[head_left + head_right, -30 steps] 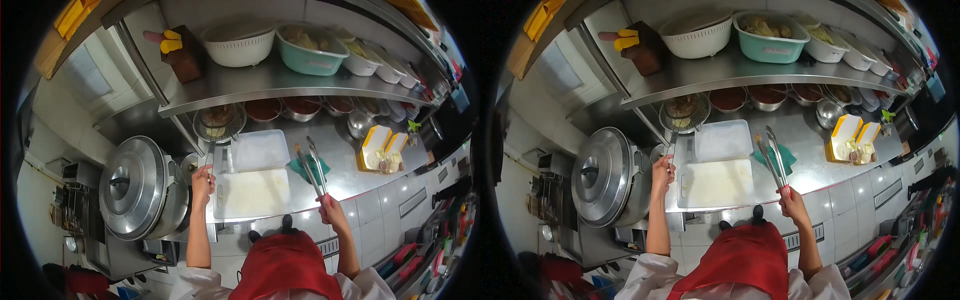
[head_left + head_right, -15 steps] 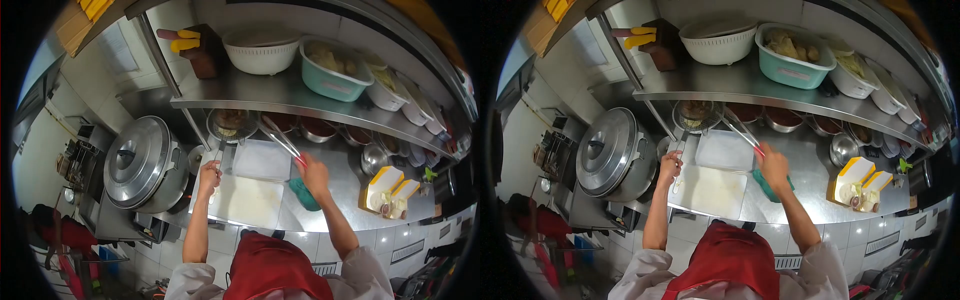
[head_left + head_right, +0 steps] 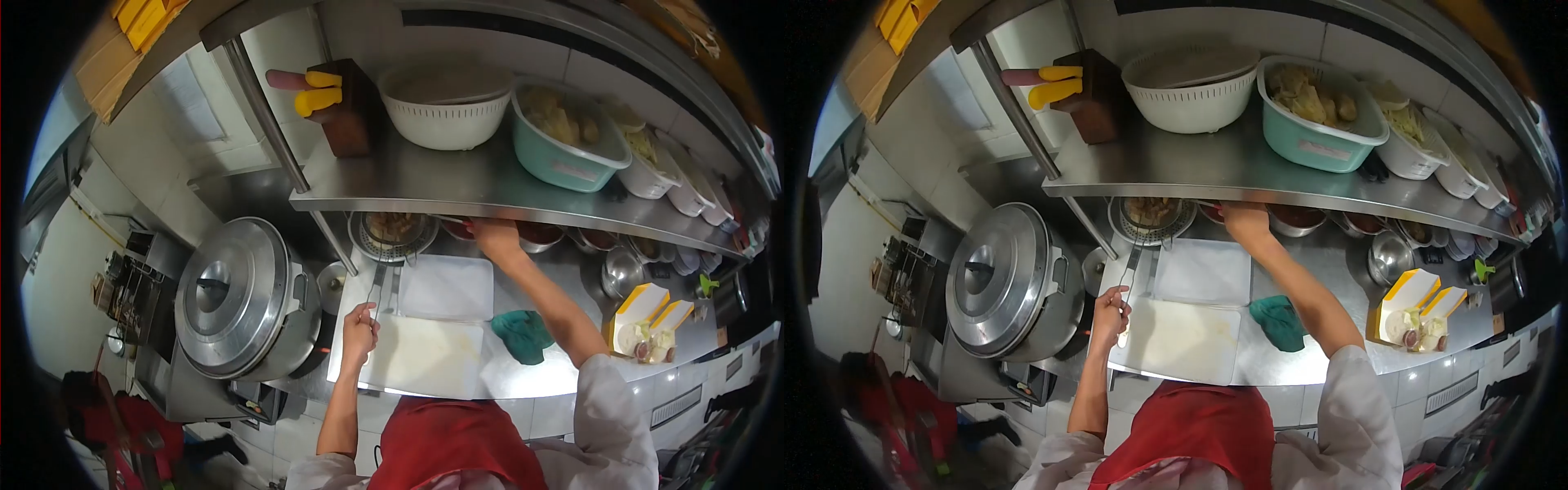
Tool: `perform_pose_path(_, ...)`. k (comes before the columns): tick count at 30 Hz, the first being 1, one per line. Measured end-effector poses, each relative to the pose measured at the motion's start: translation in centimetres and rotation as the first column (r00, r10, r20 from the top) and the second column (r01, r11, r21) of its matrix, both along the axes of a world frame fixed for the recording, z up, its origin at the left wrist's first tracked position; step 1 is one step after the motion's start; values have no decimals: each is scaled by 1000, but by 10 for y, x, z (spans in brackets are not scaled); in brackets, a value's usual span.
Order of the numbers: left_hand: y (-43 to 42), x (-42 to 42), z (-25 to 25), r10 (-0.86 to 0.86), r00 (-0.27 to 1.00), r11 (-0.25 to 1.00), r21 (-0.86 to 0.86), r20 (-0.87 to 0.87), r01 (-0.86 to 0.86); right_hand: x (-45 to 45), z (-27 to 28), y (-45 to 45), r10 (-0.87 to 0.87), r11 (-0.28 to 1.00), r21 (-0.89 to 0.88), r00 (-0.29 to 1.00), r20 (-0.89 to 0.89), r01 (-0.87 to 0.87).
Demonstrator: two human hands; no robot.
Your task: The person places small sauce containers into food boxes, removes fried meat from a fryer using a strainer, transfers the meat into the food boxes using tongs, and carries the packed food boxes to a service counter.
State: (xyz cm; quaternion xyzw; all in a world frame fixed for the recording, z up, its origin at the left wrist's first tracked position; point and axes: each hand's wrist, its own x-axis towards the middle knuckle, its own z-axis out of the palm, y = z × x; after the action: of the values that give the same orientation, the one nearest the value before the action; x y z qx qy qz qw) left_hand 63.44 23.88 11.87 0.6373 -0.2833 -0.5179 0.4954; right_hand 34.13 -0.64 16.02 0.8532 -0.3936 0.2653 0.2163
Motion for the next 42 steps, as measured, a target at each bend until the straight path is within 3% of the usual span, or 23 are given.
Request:
perform_pose_path(2,-1,5,1,-17,1000,1000,1,15,17,8,-1,-6,-101,972,209,993,-57,111)
perform_pose_path(8,-5,20,4,-42,999,999,0,-2,42,19,8,-7,-31,999,41,1000,7,30)
perform_pose_path(11,-6,27,4,-56,998,998,7,-4,56,23,9,-9,-97,993,56,993,-63,100)
perform_pose_path(14,-7,36,-2,-58,997,998,19,-42,59,23,33,-2,-163,899,420,985,64,122)
perform_pose_path(17,-6,38,1,-54,997,998,31,-55,55,18,38,3,-211,843,527,968,139,108)
perform_pose_path(20,-10,41,0,-57,997,998,33,-51,59,6,18,-3,-169,889,457,953,252,37)
perform_pose_path(21,-10,42,-1,-54,997,998,35,-53,56,2,7,-5,-176,861,508,931,321,-13)
perform_pose_path(23,-10,43,-2,-51,997,998,36,-59,53,-4,-4,-2,-209,797,593,866,455,-119)
perform_pose_path(26,-11,45,2,-70,994,997,30,-83,73,-34,8,15,-479,292,894,758,443,-339)
perform_pose_path(29,-14,43,5,-74,996,996,40,-56,76,-56,10,44,-615,137,865,644,456,-482)
perform_pose_path(32,-15,43,7,-71,996,996,44,-47,73,-50,-14,52,-590,301,854,621,516,-424)
perform_pose_path(33,-15,42,9,-67,996,996,48,-57,70,-41,-28,50,-461,522,805,701,544,-281)
perform_pose_path(35,-9,41,10,-59,996,996,57,-68,63,-14,-57,50,-213,872,486,857,469,-49)
perform_pose_path(38,-12,39,10,-53,996,997,46,-69,56,15,-46,61,-276,859,504,912,302,93)
perform_pose_path(42,-14,44,8,-46,997,997,57,-67,50,13,-42,81,-235,903,398,962,137,163)
